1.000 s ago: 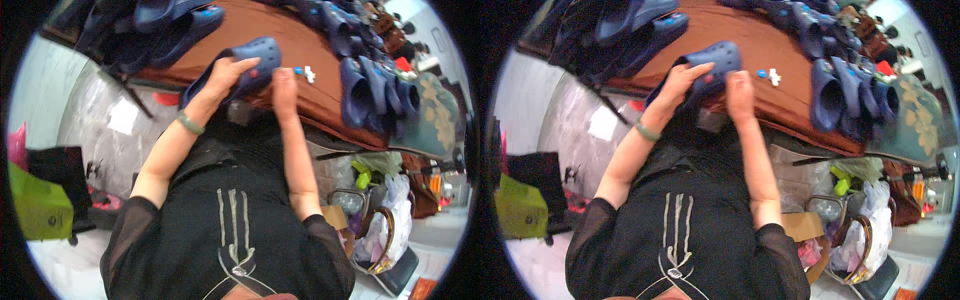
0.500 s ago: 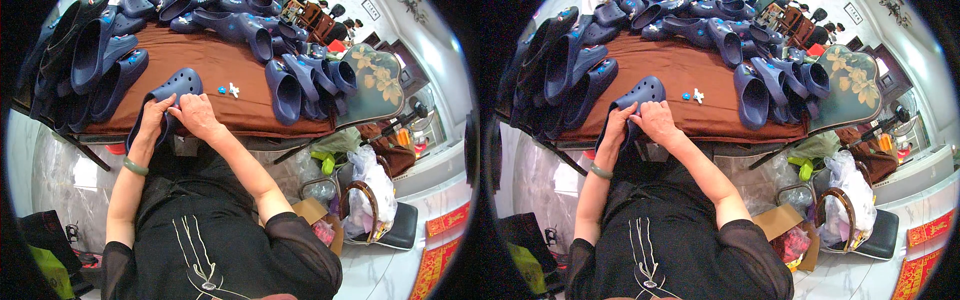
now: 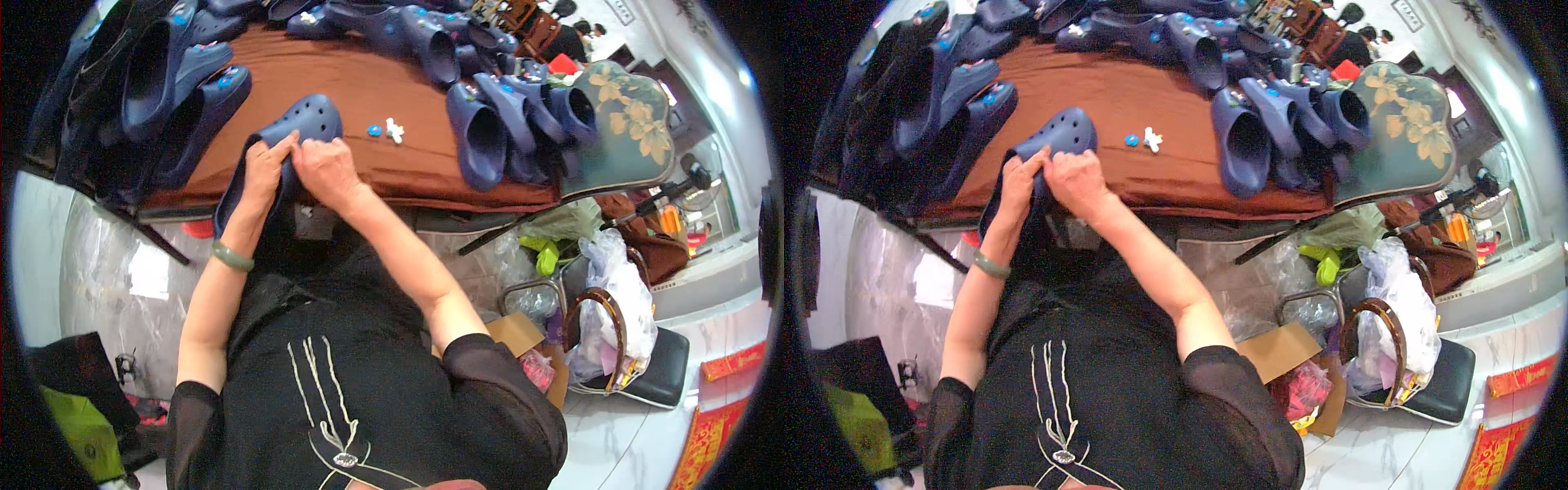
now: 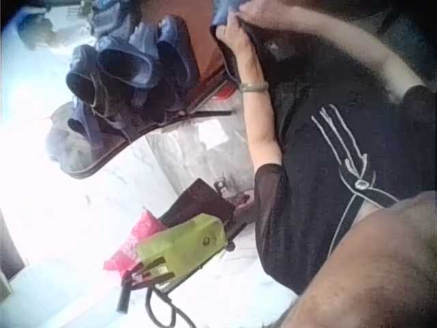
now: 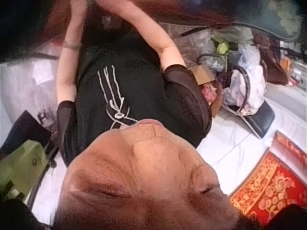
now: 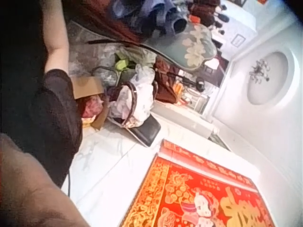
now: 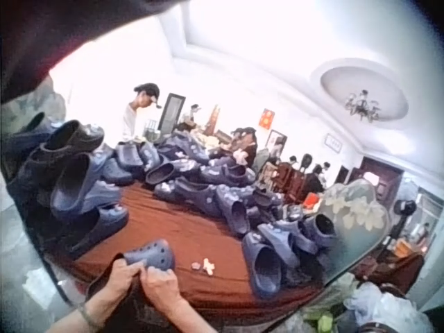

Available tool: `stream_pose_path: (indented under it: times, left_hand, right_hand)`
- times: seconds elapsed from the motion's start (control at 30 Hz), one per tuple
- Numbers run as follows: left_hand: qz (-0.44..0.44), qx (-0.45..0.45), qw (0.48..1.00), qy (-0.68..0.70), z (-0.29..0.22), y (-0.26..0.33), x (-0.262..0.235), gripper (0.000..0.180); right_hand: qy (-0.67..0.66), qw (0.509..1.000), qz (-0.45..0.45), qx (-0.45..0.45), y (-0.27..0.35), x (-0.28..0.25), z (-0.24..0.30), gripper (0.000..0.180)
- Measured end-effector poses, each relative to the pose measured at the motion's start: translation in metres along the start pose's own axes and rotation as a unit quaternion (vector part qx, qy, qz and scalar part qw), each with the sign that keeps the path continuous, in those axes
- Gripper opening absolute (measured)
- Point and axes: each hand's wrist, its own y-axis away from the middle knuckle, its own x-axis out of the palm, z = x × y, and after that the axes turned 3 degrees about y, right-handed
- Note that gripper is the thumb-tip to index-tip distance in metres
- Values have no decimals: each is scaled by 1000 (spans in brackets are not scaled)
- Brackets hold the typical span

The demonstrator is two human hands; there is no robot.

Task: Attaching decorative charms (jibbitz) to rubber clog-style shoes.

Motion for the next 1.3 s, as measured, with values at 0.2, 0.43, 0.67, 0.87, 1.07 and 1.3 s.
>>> stream_pose_path:
  times: [0.2, 0.43, 0.67, 0.87, 1.07, 1.3]
  left_hand:
    - [1, 4, 999, -54, -6, 1, 4, 22]
    - [15, -30, 999, 10, -8, -3, 7, 14]
    - [10, -98, 992, 81, 4, -7, -4, 10]
    - [-6, -151, 987, 50, -3, -5, -4, 25]
    - [13, -160, 980, 119, 19, -15, -28, 33]
    - [13, -130, 989, 68, 12, -17, -11, 23]
  right_hand:
    - [-33, 999, 5, 41, -2, -3, 2, 25]
    - [-37, 995, 16, 87, 1, 2, 2, 26]
    - [-32, 996, -7, 88, 3, -9, 11, 25]
    - [-94, 983, 129, 95, -5, -23, 4, 38]
    - [-205, 946, 192, 164, -12, -26, 4, 40]
    - [-216, 963, -43, 158, 1, -11, 19, 16]
